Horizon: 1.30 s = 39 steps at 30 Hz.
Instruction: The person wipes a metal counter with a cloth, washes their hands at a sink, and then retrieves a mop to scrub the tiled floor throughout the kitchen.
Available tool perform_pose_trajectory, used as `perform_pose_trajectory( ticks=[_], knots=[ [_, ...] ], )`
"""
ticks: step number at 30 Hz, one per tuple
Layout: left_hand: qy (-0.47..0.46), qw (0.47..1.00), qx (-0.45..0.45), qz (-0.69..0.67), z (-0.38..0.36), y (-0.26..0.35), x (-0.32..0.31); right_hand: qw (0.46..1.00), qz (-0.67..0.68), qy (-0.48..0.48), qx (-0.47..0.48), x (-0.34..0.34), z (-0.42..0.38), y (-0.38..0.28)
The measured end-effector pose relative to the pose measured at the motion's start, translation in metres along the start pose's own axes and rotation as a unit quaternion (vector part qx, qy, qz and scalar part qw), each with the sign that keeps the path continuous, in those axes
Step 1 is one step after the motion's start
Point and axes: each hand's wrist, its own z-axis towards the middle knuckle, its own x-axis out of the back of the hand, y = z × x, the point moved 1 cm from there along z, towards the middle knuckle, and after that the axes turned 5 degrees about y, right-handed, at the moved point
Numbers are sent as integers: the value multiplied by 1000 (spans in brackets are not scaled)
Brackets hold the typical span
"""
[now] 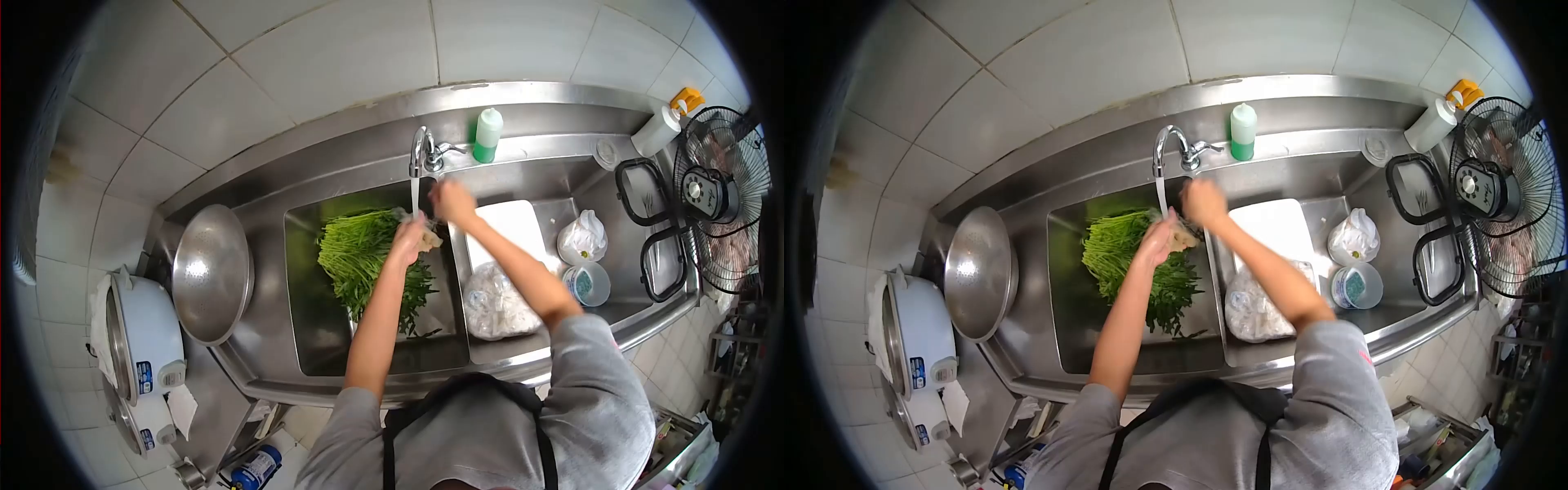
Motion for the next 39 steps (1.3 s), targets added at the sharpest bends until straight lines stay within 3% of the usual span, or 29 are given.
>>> perform_pose_trajectory(
  ticks=[1, 2, 3, 4, 6, 7, 8, 9, 11, 12, 14, 15, 16, 17, 18, 20, 21, 22, 23, 24, 25, 27, 28, 29, 31, 32, 34, 37, 39],
  knots=[
    [-67, 994, 15, -87, 13, -9, 3, 991, 116, 70, 14, -28, -19, -7],
    [-20, 974, -2, -226, 19, -13, -2, 939, 313, 2, -140, -51, -28, -14],
    [-33, 941, 18, -336, 28, -20, 1, 823, 488, -65, -285, -71, -33, -17],
    [-8, 941, 23, -339, 18, -13, -5, 823, 488, -64, -285, -93, -32, -9],
    [18, 942, 28, -335, 10, -7, -8, 733, 612, 8, -296, -134, -29, 2],
    [64, 943, 62, -322, 17, -14, -1, 729, 616, 9, -297, -127, -35, -10],
    [109, 940, 93, -310, 29, -24, 7, 813, 511, 48, -275, -107, -42, -27],
    [-7, 931, 16, -364, 64, -53, 26, 881, 394, 88, -246, -94, -44, -42],
    [-272, 838, -99, -462, 85, -72, 44, 892, 394, 95, -202, -128, -37, -30],
    [11, 940, 7, -340, 82, -69, 30, 853, 445, 66, -264, -121, -36, -23],
    [1, 948, 25, -316, 30, -30, 5, 712, 578, 4, -399, -103, -21, -17],
    [-5, 944, 65, -324, 20, -24, 4, 717, 582, 6, -383, -115, -22, -10],
    [-12, 939, 20, -343, 41, -41, 15, 762, 556, 2, -331, -108, -29, -20],
    [92, 946, 30, -310, 35, -35, 13, 805, 525, 0, -277, -105, -38, -27],
    [38, 945, 50, -320, 30, -35, 15, 901, 364, 21, -236, -101, -45, -30],
    [-88, 955, 90, -270, 53, -43, 26, 936, 233, -8, -265, -86, -49, -33],
    [-86, 955, 92, -269, 58, -55, 31, 948, 151, -42, -276, -101, -44, -18],
    [-4, 988, 85, -129, 38, -40, 26, 961, 72, -104, -247, -88, -36, -18],
    [77, 994, 74, 13, 26, -29, 24, 986, -37, -97, -127, -75, -33, -13],
    [13, 999, -32, 31, 47, -40, 34, 988, -41, -71, -129, -65, -23, -5],
    [12, 999, -34, 31, 41, -27, 29, 990, 63, 16, -122, -50, -12, 4],
    [45, 967, -47, 246, 18, 1, 14, 932, 183, 257, -179, -55, 23, 39],
    [45, 956, -58, 285, 23, 6, 12, 883, 254, 289, -268, -47, 37, 42],
    [46, 956, -59, 284, 45, 0, 13, 884, 255, 287, -267, -51, 55, 54],
    [100, 847, -253, 457, 93, -17, 23, 755, 522, 236, -320, -72, 84, 83],
    [106, 826, -201, 515, 44, 21, 5, 757, 524, 230, -317, -64, 83, 78],
    [127, 827, -180, 517, 10, 48, -7, 658, 645, 259, -288, -39, 79, 54],
    [166, 823, -149, 522, -6, 58, -10, 665, 651, 242, -274, -39, 97, 52],
    [153, 867, -156, 447, -16, 57, -3, 618, 681, 220, -325, -34, 115, 34]
  ],
)
